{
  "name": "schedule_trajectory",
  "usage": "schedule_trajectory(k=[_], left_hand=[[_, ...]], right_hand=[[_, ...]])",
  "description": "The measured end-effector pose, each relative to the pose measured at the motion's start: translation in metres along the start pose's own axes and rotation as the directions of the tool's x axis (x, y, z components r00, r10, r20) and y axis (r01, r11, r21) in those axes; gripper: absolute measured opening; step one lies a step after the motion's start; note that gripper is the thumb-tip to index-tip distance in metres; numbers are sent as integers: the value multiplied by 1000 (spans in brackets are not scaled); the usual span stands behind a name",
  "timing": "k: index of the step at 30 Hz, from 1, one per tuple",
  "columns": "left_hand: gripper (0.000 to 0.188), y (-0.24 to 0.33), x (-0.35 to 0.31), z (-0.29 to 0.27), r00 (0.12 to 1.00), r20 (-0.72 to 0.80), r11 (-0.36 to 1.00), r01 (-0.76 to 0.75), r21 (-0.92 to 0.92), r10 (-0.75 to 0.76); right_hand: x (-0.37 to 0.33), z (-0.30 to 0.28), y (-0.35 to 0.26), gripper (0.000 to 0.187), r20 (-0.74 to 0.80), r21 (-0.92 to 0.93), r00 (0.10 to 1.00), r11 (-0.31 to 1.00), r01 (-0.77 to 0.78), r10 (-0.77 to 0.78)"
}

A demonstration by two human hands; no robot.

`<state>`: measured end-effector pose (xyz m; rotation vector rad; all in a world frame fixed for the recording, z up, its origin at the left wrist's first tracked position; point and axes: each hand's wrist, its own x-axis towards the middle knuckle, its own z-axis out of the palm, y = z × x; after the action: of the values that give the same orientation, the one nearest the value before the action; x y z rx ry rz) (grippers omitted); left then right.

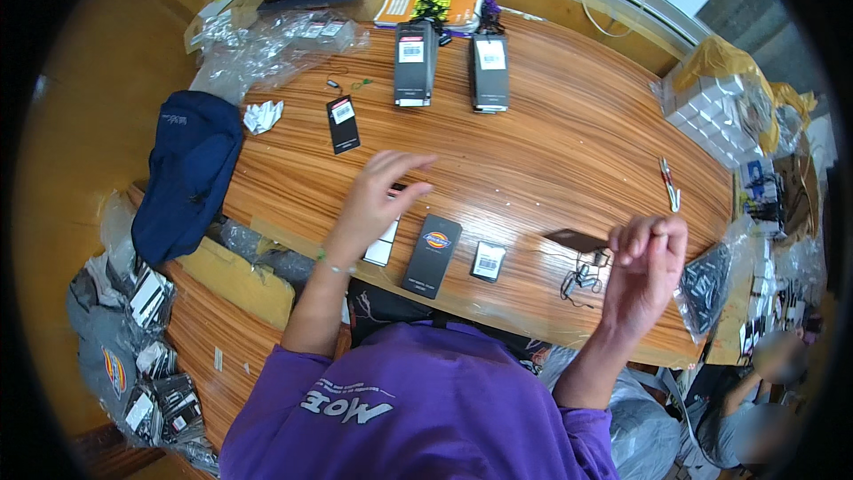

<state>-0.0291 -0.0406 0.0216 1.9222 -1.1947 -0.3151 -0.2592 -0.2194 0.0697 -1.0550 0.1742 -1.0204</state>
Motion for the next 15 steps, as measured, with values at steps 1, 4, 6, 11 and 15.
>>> schedule_trajectory(k=[1, 4, 6, 11, 15], left_hand=[[44, -12, -7, -10, 998, 60, 996, 21, 85, -26], [47, -38, -23, -23, 976, 179, 976, 91, 199, -127], [49, -49, -27, -18, 964, 195, 982, 168, 88, -182], [45, -49, -31, -13, 982, 115, 980, 132, 146, -150], [34, -26, -35, -19, 989, -14, 989, 147, -15, -148]], right_hand=[[-2, -3, -3, 6, -20, -25, 1000, 1000, -5, 5], [-4, -8, -7, 5, -71, -96, 996, 994, -61, 54], [-3, -16, -5, 6, -61, -141, 995, 986, -88, 80], [-2, -23, 6, 19, -108, -313, 991, 943, -110, 79], [-4, -18, 10, 25, -106, -442, 987, 883, -156, 121]])
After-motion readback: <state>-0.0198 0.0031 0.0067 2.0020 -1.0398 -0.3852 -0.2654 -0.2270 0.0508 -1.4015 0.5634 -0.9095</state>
